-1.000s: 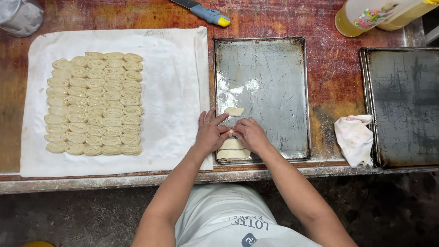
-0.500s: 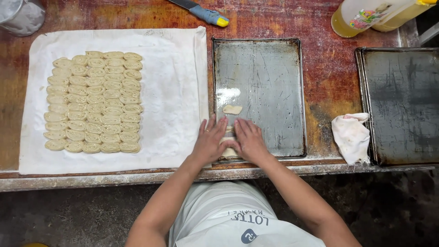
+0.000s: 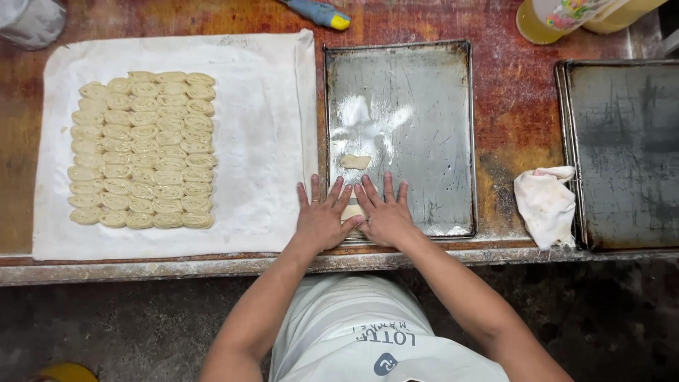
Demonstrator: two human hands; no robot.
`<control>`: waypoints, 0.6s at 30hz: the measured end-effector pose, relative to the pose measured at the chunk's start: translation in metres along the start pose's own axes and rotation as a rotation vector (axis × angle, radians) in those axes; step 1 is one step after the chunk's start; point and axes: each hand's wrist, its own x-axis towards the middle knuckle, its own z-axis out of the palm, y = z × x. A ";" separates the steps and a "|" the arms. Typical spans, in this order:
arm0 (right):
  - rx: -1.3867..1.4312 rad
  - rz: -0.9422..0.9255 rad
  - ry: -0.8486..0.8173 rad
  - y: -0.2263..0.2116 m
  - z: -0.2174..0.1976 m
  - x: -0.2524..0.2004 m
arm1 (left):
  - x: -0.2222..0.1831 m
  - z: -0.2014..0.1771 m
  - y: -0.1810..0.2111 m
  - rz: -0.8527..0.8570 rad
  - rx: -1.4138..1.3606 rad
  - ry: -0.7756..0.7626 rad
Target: Arranging small pre-cut pieces of dough into organized rows on a metal baking tray.
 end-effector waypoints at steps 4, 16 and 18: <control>0.198 0.029 0.502 0.032 0.015 0.028 | 0.032 0.025 -0.035 0.039 -0.128 0.461; 0.338 -0.130 0.492 0.072 0.055 0.110 | 0.095 0.033 -0.052 0.133 -0.144 0.528; 0.346 -0.139 0.532 0.066 0.045 0.106 | 0.098 0.029 -0.052 0.135 -0.151 0.514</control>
